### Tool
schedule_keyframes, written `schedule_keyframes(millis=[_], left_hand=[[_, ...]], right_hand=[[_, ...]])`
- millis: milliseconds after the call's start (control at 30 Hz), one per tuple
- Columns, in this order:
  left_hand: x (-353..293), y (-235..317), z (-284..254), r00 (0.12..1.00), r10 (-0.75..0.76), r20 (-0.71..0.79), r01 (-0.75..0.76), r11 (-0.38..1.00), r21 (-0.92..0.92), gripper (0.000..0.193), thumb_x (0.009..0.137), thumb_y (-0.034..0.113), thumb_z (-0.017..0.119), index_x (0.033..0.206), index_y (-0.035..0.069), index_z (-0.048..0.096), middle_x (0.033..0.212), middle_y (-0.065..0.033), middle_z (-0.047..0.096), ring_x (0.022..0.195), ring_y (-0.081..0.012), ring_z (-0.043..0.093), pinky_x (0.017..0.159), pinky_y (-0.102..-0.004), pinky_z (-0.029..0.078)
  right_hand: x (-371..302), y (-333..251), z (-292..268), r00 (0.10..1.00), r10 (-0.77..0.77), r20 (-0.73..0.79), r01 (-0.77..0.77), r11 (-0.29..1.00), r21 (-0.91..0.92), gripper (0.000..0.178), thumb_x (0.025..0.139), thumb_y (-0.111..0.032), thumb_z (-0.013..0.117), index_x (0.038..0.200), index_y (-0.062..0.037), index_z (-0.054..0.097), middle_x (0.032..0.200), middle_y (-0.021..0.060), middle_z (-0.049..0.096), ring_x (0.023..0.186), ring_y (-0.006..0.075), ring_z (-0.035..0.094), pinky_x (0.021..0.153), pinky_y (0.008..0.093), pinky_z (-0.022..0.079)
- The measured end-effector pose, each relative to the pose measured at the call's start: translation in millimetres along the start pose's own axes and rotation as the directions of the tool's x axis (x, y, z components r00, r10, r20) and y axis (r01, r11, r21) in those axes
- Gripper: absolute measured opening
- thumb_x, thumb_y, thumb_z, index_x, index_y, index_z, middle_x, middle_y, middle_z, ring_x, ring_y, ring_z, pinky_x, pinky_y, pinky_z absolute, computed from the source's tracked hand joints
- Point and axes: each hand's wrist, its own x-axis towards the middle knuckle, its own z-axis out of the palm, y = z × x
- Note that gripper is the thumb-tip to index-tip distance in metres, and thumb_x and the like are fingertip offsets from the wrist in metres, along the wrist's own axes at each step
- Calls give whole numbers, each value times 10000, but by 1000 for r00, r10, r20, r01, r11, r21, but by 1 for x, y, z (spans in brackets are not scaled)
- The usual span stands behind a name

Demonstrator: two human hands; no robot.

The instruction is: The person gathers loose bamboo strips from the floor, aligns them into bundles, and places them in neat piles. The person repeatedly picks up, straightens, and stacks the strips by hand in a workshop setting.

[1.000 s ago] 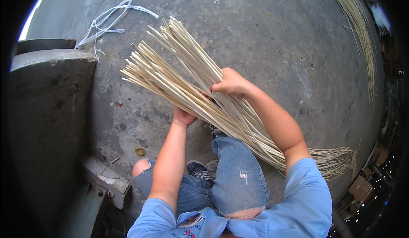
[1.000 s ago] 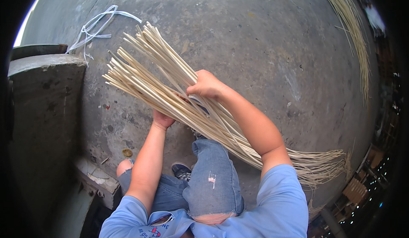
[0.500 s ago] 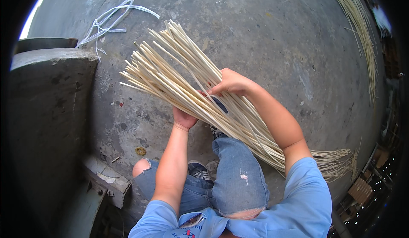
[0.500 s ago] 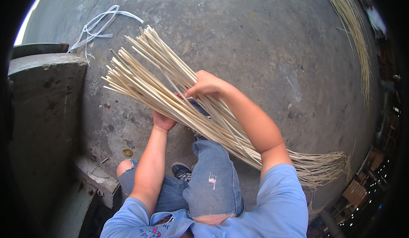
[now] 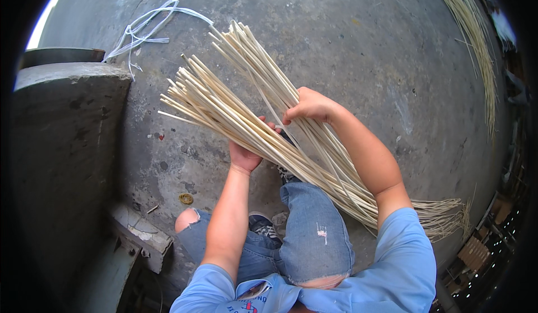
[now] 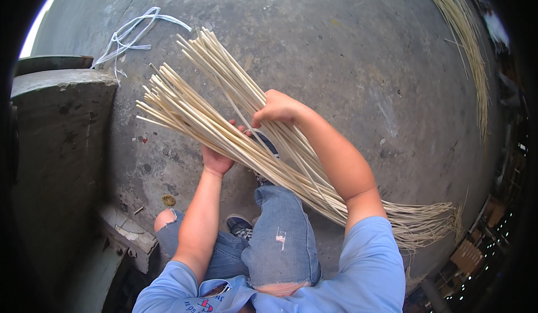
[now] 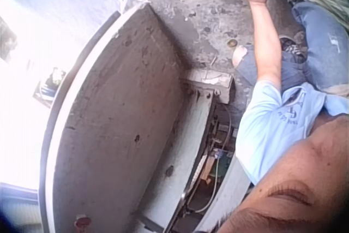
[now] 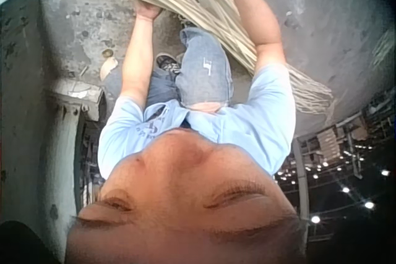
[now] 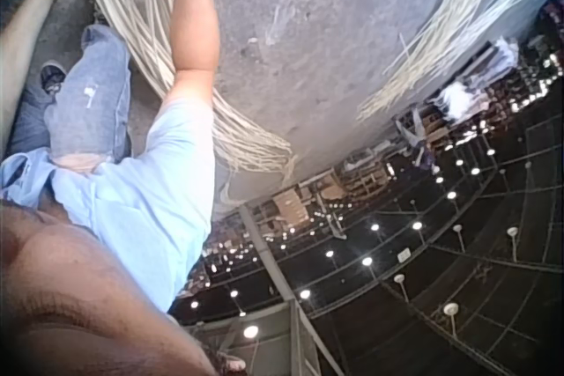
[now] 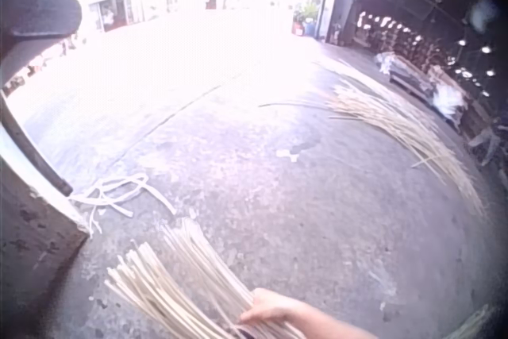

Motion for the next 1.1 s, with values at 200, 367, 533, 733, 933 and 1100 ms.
schedule_keyframes(millis=[200,367,533,733,933,1100], left_hand=[[-9,-20,8,980,197,7,-197,980,1,864,894,743,497,1372,25,545,1270,-197,637,1215,-384,581,1098,-559,428],[-22,-18,-7,954,297,-45,-262,895,360,734,846,484,775,1369,33,528,1279,-131,631,1202,-283,605,1058,-469,485],[-13,-18,-2,949,270,-165,-133,814,565,744,812,285,857,1413,58,481,1307,-97,609,1220,-240,589,1046,-398,483],[-4,-26,11,897,385,-216,-208,800,563,589,870,106,732,1394,30,473,1276,-105,601,1194,-237,589,1041,-395,485],[-10,-17,3,909,350,-226,-177,816,550,530,865,98,723,1340,24,499,1215,-114,629,1088,-236,643,949,-390,551],[-9,-22,9,893,380,-241,-211,827,520,414,858,94,705,1230,19,540,1029,-119,671,950,-242,687,873,-390,592]], right_hand=[[4,16,-6,982,-24,189,-49,926,374,450,708,-167,832,1060,54,661,860,112,679,769,194,644,737,328,523],[-4,-7,28,987,-116,112,85,965,249,576,691,-182,886,1164,39,642,984,108,692,916,180,652,838,322,517],[-4,4,49,989,-146,-10,147,983,113,531,706,-135,865,1173,18,664,1035,101,718,965,190,664,900,330,509],[-5,3,40,995,-97,-26,99,991,93,474,735,-119,831,1155,33,673,1054,127,727,967,197,677,907,336,510],[-6,-1,38,995,-92,-40,97,985,145,402,721,-99,796,1086,33,693,974,127,734,903,207,691,844,341,528],[-9,1,6,998,-40,-39,48,971,235,270,732,-55,750,975,27,665,851,95,692,756,185,691,727,338,549]])
